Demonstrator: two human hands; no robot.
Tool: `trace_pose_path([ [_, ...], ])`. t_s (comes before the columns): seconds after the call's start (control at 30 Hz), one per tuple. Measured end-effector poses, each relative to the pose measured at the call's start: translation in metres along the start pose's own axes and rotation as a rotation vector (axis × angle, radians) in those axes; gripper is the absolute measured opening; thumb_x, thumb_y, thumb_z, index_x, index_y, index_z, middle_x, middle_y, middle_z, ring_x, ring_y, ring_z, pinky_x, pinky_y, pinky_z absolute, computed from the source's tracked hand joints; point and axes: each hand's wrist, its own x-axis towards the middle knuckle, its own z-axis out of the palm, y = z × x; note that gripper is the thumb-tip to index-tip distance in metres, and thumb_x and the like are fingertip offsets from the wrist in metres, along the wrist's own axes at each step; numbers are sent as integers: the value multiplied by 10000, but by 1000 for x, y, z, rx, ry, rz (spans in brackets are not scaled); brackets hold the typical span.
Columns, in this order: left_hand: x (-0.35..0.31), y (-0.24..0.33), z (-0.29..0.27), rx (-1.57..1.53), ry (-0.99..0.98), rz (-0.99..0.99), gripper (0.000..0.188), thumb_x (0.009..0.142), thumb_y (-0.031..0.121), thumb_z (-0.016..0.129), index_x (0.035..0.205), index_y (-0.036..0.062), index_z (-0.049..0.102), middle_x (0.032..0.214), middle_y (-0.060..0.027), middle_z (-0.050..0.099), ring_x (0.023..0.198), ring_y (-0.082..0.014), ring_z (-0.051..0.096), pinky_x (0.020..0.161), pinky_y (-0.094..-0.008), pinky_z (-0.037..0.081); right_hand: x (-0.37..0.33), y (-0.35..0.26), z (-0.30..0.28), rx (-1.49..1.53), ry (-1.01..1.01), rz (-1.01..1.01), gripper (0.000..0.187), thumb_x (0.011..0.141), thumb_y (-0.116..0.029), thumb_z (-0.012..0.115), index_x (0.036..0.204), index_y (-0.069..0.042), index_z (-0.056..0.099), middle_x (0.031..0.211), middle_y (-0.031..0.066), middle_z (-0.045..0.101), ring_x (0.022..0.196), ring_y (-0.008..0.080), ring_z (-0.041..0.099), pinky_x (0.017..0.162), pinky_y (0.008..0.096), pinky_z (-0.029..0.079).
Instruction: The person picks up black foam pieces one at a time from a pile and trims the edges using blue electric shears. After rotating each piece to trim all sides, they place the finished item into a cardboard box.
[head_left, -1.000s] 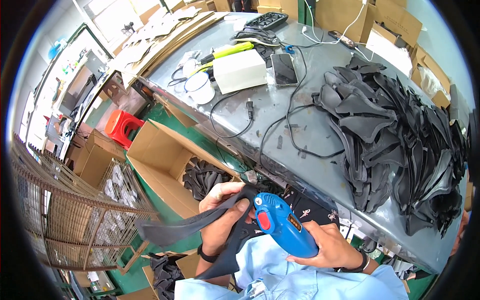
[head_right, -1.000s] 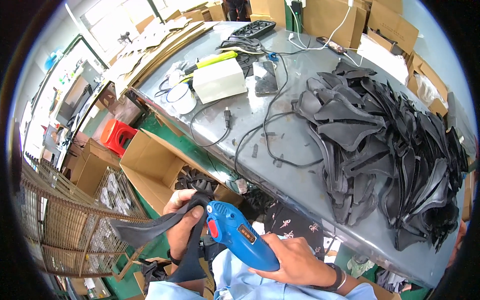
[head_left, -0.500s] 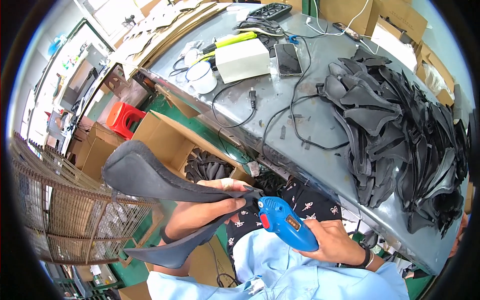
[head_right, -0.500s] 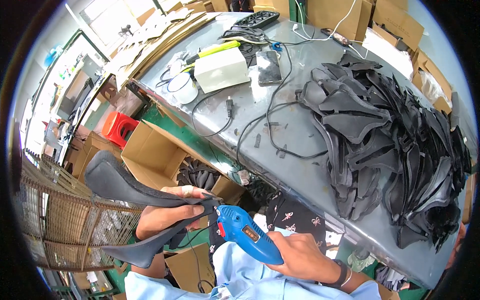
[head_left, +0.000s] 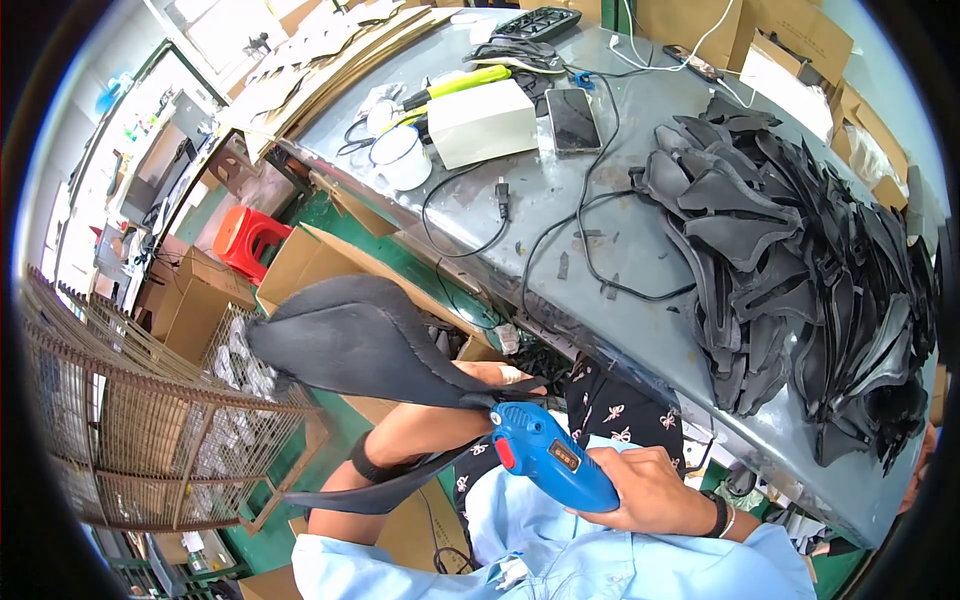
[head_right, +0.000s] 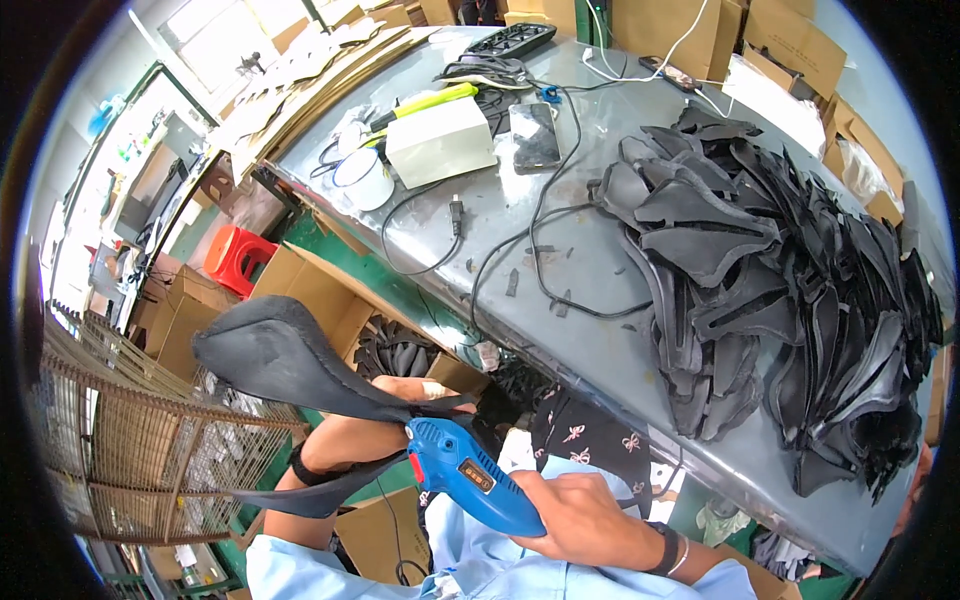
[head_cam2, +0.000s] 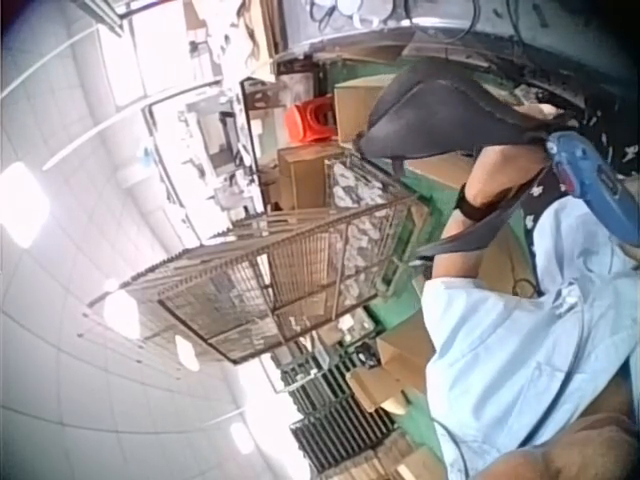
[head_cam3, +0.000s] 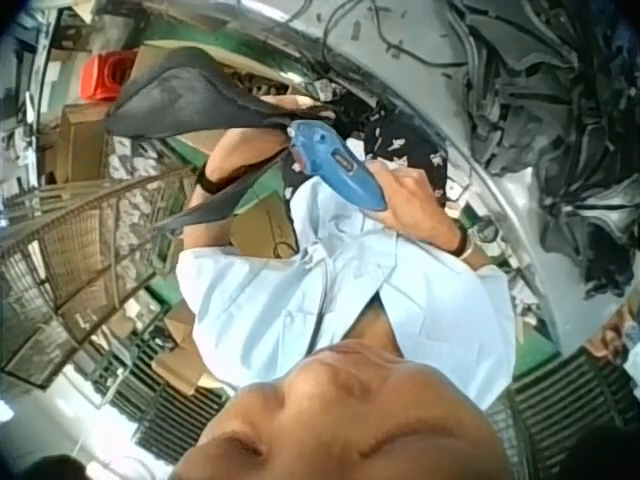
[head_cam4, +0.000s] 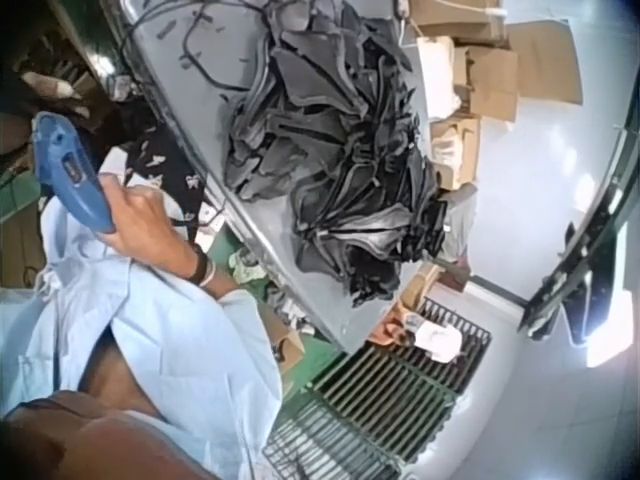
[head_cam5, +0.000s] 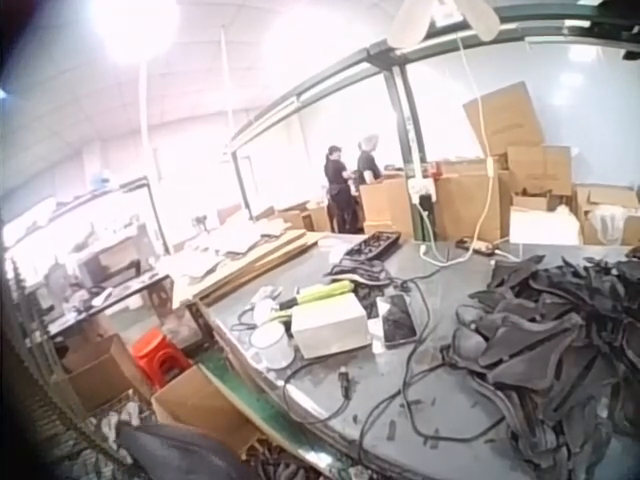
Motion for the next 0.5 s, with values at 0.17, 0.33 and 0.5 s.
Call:
trace_pose_path([
  [0.17,-11,18,-2,-163,183,96,299,749,12,648,1035,-66,605,985,-138,628,910,-201,603,809,-304,483,2,1,2,-13,-2,47,575,706,-337,767,1080,2,492,755,121,647,618,267,655,558,329,502],
  [0.33,-14,33,-4,-661,714,531,392,763,73,628,1125,-37,527,1041,-146,599,953,-218,578,806,-335,474,5,4,-1,-2,35,62,519,763,-338,699,1098,-19,464,657,124,627,578,294,636,533,373,496],
  [0.5,-11,13,18,-696,1073,440,336,802,140,572,1094,-10,501,984,-120,585,913,-209,567,837,-319,445,6,1,-2,34,28,61,532,765,-334,698,1116,-14,457,679,128,634,590,296,641,550,371,507],
])
